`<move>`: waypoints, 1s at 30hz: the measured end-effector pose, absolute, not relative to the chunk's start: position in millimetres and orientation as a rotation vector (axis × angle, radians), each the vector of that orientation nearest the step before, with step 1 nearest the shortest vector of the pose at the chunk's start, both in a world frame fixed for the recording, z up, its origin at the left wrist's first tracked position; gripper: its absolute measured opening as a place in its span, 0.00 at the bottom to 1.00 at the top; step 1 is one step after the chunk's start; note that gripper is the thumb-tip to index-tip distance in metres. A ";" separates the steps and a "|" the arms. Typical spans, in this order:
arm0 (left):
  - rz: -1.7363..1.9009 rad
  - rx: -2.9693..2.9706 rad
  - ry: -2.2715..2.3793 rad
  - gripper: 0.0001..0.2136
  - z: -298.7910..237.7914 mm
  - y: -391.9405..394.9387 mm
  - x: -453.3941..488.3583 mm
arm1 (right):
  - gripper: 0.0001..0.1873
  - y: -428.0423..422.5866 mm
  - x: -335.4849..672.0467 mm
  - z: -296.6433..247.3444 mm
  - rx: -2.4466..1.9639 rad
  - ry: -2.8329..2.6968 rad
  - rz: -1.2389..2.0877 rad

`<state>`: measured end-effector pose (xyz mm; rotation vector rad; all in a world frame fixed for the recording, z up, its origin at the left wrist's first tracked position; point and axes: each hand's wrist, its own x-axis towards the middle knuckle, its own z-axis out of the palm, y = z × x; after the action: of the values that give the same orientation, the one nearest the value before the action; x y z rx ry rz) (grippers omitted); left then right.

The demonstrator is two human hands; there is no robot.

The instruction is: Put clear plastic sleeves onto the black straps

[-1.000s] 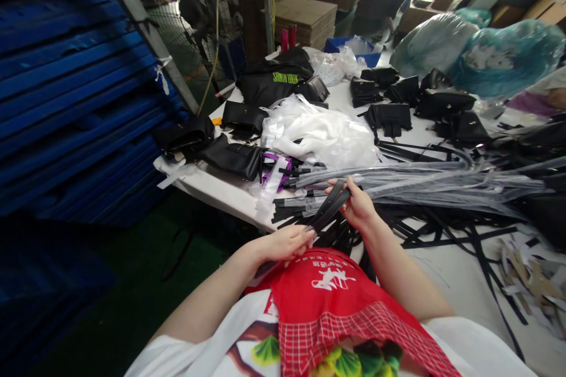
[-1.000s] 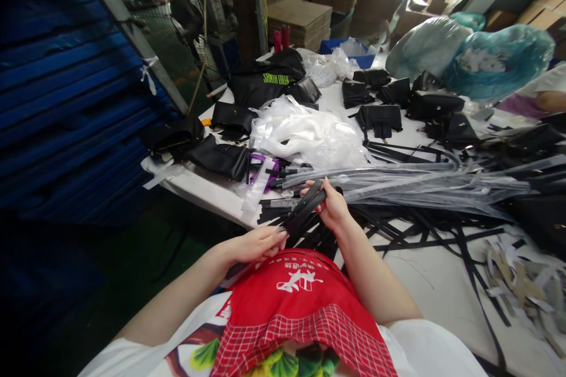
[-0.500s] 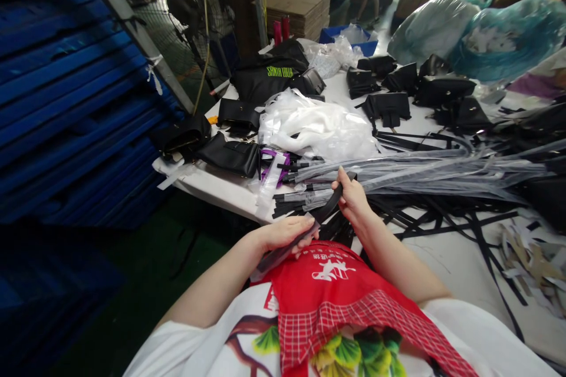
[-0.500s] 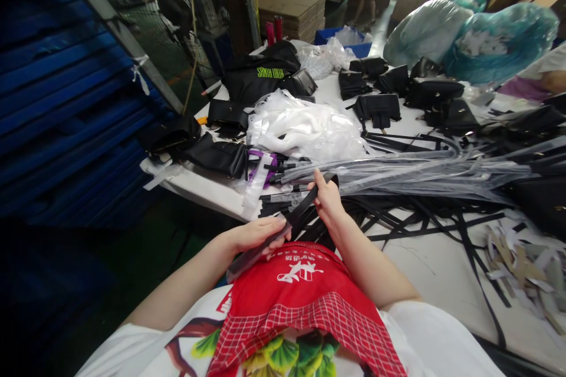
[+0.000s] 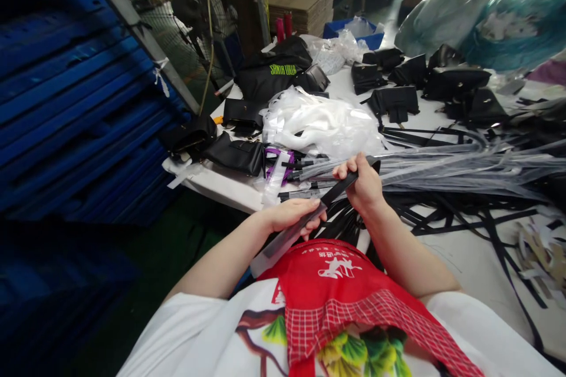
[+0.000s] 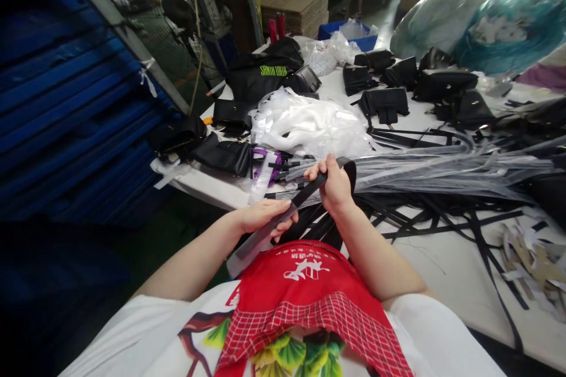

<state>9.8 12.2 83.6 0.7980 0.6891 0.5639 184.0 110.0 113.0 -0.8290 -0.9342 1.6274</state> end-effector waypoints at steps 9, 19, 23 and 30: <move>0.624 0.895 0.693 0.21 109.6 42.6 18.7 | 0.23 84.4 158.9 104.6 -0.901 -1.045 1.883; 0.532 0.950 0.709 0.20 83.9 35.9 11.6 | 0.17 109.1 177.0 92.2 -0.872 -0.791 1.839; 0.604 0.975 0.800 0.20 83.4 33.5 21.7 | 0.18 87.4 162.9 78.4 -0.861 -0.724 2.067; 0.315 1.086 0.938 0.24 76.0 -2.2 -7.7 | 0.09 134.3 216.4 85.3 -0.680 -0.145 2.049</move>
<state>-7.7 -2.2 76.0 1.0855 0.9381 0.3152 216.4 134.3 85.3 -0.6802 -0.1452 2.0490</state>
